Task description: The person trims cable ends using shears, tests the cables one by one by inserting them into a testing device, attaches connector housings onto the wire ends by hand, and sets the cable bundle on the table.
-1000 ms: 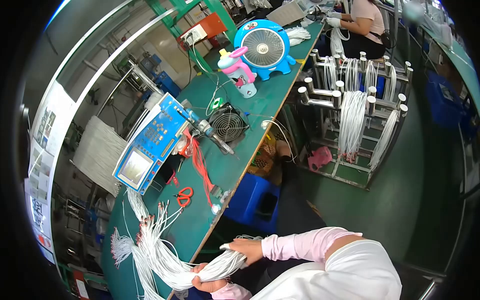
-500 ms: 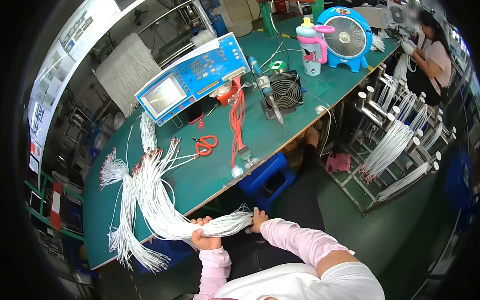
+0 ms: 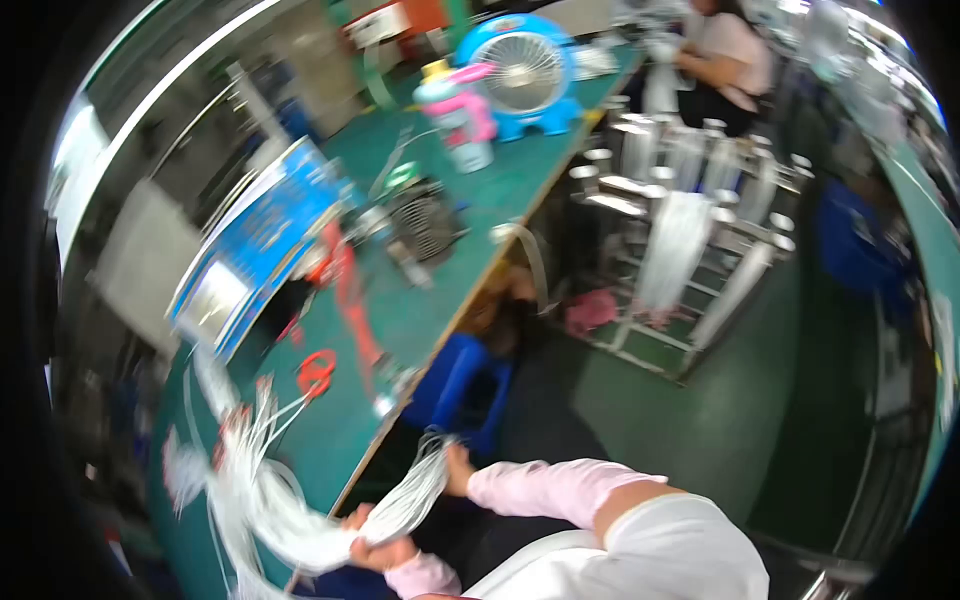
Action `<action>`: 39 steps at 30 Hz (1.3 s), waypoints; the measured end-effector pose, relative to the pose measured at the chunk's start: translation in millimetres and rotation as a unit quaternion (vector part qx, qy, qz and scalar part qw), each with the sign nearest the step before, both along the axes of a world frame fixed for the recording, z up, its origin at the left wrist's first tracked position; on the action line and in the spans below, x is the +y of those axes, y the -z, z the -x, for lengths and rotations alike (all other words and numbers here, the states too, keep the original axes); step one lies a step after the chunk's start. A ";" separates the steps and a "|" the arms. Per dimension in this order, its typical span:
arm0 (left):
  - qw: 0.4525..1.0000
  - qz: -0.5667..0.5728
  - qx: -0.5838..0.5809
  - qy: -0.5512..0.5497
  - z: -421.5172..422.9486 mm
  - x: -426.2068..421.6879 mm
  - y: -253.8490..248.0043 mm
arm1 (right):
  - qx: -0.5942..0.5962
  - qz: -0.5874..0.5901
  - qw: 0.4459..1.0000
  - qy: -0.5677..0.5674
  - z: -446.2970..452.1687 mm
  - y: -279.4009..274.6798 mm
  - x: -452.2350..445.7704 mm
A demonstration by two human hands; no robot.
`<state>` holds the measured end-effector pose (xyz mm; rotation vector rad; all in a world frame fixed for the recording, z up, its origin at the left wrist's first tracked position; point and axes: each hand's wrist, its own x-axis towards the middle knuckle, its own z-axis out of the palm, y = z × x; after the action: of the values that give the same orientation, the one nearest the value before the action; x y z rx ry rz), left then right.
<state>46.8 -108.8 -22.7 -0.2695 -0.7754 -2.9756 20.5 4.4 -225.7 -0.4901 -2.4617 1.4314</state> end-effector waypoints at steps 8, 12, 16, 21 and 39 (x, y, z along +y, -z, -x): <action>0.987 -0.104 -0.121 0.032 -6.3 -3.4 -24.4 | -0.049 0.077 0.995 -0.042 -21.5 -81.0 44.6; 0.990 -0.058 -0.116 0.050 12.1 6.2 -48.3 | -0.153 -0.097 0.970 -0.160 -28.4 -129.3 89.9; 0.991 -0.022 -0.095 0.095 28.7 9.7 -80.2 | -0.013 -0.193 0.967 -0.165 -23.3 -135.0 95.4; 0.980 0.036 -0.042 0.189 45.7 11.6 -139.1 | 0.188 -0.072 0.955 -0.216 -15.8 -163.9 86.6; 0.820 0.398 0.222 0.347 4.7 -22.5 -427.5 | 0.430 0.067 0.824 -0.364 -40.7 -289.1 61.1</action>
<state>42.1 -131.3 404.8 -1.4961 -2.1566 -2.6513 61.2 65.6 63.4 0.9991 -1.8008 1.5558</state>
